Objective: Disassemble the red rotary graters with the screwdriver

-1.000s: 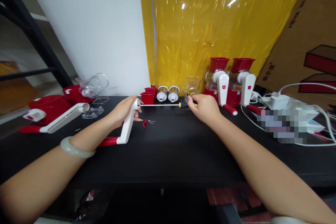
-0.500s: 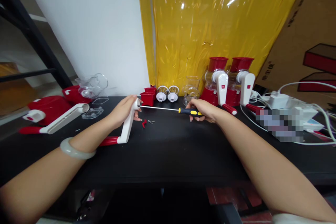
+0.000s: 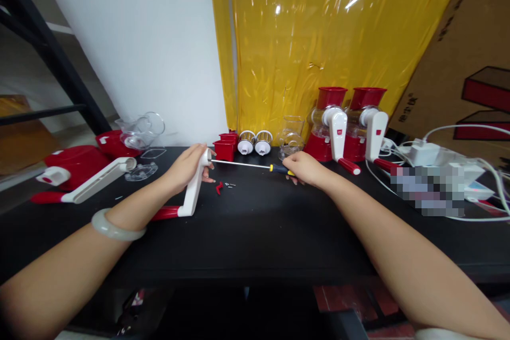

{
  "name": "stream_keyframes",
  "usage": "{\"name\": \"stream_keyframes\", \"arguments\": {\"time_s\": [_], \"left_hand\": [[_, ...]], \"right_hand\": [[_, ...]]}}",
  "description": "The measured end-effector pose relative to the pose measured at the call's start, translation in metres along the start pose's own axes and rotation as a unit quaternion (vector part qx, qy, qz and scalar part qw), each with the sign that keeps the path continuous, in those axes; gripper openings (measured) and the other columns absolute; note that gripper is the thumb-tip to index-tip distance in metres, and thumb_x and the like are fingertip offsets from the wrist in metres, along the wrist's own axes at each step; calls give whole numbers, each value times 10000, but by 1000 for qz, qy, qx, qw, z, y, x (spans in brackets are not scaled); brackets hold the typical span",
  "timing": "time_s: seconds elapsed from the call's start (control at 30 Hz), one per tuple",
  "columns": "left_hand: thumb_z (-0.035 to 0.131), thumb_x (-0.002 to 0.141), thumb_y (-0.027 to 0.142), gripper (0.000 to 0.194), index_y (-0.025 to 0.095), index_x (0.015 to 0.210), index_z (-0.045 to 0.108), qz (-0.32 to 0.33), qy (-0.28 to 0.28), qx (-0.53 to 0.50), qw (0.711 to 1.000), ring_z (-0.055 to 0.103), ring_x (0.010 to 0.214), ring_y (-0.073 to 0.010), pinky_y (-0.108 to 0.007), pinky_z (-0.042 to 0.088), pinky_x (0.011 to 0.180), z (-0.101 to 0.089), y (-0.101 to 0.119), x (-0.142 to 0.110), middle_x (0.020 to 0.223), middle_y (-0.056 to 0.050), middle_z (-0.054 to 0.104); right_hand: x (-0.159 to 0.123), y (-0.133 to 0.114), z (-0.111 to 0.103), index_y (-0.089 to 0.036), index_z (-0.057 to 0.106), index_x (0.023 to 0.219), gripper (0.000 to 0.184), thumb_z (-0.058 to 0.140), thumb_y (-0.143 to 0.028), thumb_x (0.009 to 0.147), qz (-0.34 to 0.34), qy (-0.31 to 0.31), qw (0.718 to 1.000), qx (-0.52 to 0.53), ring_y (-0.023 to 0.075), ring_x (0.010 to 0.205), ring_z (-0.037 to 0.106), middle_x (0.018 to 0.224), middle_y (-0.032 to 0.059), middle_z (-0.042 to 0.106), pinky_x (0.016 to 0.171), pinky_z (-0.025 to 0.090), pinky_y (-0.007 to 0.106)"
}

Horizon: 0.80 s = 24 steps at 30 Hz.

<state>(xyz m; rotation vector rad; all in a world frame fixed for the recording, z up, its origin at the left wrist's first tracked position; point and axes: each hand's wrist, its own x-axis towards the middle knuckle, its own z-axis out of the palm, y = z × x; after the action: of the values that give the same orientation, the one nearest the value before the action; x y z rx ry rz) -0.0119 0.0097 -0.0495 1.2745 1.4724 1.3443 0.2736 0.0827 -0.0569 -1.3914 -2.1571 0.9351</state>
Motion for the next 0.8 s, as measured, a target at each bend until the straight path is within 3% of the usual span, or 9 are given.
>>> {"name": "stream_keyframes", "arguments": {"time_s": [0.33,0.53,0.8], "left_hand": [[425,932,414,245,194,879,517,1,9,1,1000,494,423,-88,-311,563,497,0,2,0,591,15,542],[399,941,403,253,185,890,517,-8,2,-15,1000,491,424,-90,-331,567,504,-1,3,-1,595,9,542],[407,932,390,237,199,870,532,-35,11,-50,998,491,418,-92,-308,558,516,0,7,-2,576,7,547]], "right_hand": [[-2,0,-1,-183,513,541,334,398,-304,830,-111,113,981,-115,118,486,527,477,-1,570,545,359,233],[-6,-1,0,-195,420,541,329,397,-299,852,-180,183,953,-161,121,514,489,494,-4,529,564,308,254],[-10,-5,1,-203,381,569,330,389,-330,873,-213,255,917,-222,124,506,411,525,4,478,557,254,279]]}}
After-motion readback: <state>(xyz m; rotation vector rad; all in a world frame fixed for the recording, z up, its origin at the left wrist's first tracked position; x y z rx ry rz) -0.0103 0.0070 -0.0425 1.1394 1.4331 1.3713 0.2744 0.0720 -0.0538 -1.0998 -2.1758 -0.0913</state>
